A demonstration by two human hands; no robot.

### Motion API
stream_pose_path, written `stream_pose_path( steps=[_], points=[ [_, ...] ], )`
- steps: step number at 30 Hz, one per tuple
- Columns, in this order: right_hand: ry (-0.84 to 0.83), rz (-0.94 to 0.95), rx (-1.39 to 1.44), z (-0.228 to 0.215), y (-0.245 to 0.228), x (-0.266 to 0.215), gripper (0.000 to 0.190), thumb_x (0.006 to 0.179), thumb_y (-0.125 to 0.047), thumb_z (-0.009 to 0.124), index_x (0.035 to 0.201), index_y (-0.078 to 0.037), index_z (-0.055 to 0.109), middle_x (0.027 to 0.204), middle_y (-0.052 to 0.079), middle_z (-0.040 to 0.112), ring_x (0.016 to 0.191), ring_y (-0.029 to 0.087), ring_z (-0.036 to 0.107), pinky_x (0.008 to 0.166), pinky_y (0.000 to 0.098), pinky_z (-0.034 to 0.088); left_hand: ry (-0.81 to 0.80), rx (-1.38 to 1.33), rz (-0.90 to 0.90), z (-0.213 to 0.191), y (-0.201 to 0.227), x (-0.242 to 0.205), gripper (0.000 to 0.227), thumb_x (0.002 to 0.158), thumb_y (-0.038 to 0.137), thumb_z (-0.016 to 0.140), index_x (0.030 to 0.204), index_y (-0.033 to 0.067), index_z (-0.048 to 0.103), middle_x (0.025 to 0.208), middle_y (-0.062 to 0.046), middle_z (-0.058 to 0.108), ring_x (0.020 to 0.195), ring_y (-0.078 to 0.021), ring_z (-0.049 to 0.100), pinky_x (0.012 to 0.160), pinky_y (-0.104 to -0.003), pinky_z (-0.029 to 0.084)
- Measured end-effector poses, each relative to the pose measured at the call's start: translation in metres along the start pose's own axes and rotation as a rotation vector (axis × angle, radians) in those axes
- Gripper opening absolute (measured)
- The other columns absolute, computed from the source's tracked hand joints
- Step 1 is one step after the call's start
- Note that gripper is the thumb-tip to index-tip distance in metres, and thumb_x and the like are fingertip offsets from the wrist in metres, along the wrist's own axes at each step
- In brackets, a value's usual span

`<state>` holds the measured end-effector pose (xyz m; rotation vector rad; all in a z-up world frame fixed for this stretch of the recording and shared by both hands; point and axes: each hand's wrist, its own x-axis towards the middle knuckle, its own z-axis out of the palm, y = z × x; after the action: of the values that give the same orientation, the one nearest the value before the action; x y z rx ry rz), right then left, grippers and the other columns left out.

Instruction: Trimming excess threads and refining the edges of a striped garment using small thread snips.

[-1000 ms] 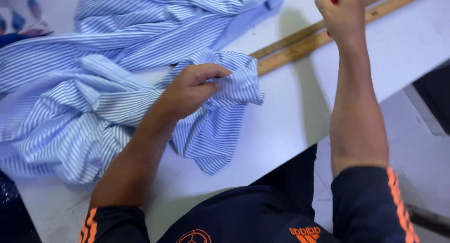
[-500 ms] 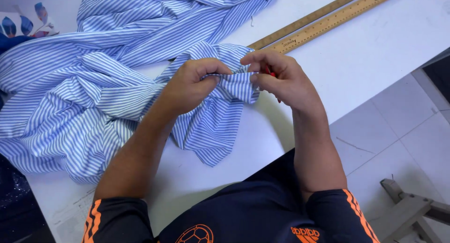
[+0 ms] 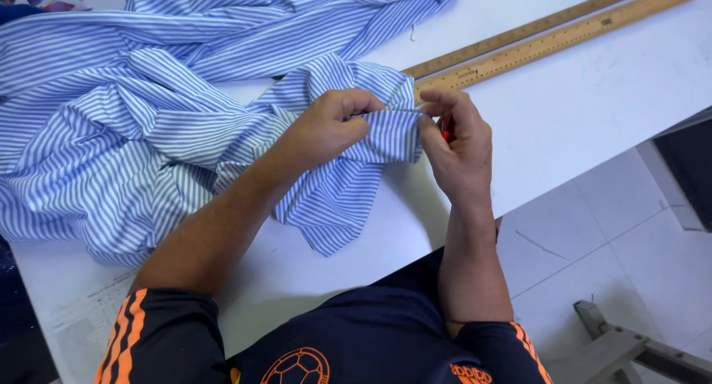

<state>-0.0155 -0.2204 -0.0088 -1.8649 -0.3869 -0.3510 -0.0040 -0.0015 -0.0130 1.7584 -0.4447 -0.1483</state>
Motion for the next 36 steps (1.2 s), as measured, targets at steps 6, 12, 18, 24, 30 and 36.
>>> stream_pose_path(
  steps=[6, 12, 18, 24, 30, 36],
  points=[
    [0.025, -0.13, -0.144, 0.002, -0.005, -0.007, 0.032, 0.09, 0.015, 0.064, 0.12, 0.004, 0.066, 0.091, 0.023, 0.069, 0.063, 0.028, 0.055, 0.058, 0.0395, 0.046, -0.045, -0.018, 0.056, -0.005, -0.007, 0.003, 0.017, 0.089, 0.004, 0.067, 0.105, 0.0031, 0.074, 0.097, -0.014, 0.074, 0.098, -0.0214, 0.067, 0.093, -0.04, 0.052],
    [-0.025, -0.186, -0.265, -0.004, -0.01, -0.017, 0.035, 0.096, 0.012, 0.057, 0.129, 0.0, 0.062, 0.108, 0.016, 0.071, 0.085, 0.021, 0.067, 0.076, 0.0314, 0.053, -0.12, 0.323, 0.093, -0.021, 0.041, -0.001, 0.016, 0.091, 0.009, 0.067, 0.106, 0.004, 0.07, 0.101, -0.005, 0.069, 0.096, -0.019, 0.066, 0.085, -0.034, 0.052],
    [-0.07, -0.352, -0.314, -0.012, -0.015, -0.028, 0.029, 0.088, 0.019, 0.062, 0.11, 0.0, 0.068, 0.104, 0.017, 0.064, 0.093, 0.028, 0.067, 0.074, 0.0351, 0.052, 0.097, 0.525, 0.423, -0.015, 0.047, -0.003, 0.017, 0.085, -0.01, 0.051, 0.087, 0.0061, 0.053, 0.089, -0.008, 0.054, 0.088, -0.0265, 0.049, 0.081, -0.039, 0.038],
    [-0.027, -0.509, -0.493, -0.007, -0.013, -0.04, 0.025, 0.086, 0.018, 0.065, 0.102, -0.001, 0.066, 0.098, 0.015, 0.065, 0.075, 0.026, 0.063, 0.058, 0.0355, 0.046, 0.228, 0.482, 0.585, -0.005, 0.037, 0.006, 0.022, 0.074, -0.012, 0.047, 0.082, 0.0066, 0.038, 0.082, -0.009, 0.048, 0.079, -0.0275, 0.044, 0.076, -0.041, 0.035],
    [-0.085, -0.168, -0.128, -0.008, -0.034, -0.031, 0.013, 0.093, 0.005, 0.07, 0.104, 0.0, 0.074, 0.083, 0.014, 0.068, 0.061, 0.027, 0.064, 0.052, 0.0342, 0.05, 0.283, 0.504, 0.769, -0.001, 0.016, 0.012, 0.025, 0.093, -0.007, 0.05, 0.078, 0.0119, 0.041, 0.082, -0.006, 0.051, 0.075, -0.0282, 0.05, 0.074, -0.039, 0.041],
    [-0.198, -0.145, -0.106, -0.016, -0.049, 0.002, 0.008, 0.098, 0.0, 0.068, 0.103, 0.004, 0.073, 0.086, 0.02, 0.069, 0.07, 0.031, 0.068, 0.059, 0.0384, 0.053, 0.244, 0.589, 0.848, 0.005, 0.01, 0.012, 0.03, 0.095, -0.006, 0.049, 0.072, 0.0127, 0.044, 0.083, -0.004, 0.057, 0.074, -0.0253, 0.051, 0.073, -0.037, 0.042]
  ],
)
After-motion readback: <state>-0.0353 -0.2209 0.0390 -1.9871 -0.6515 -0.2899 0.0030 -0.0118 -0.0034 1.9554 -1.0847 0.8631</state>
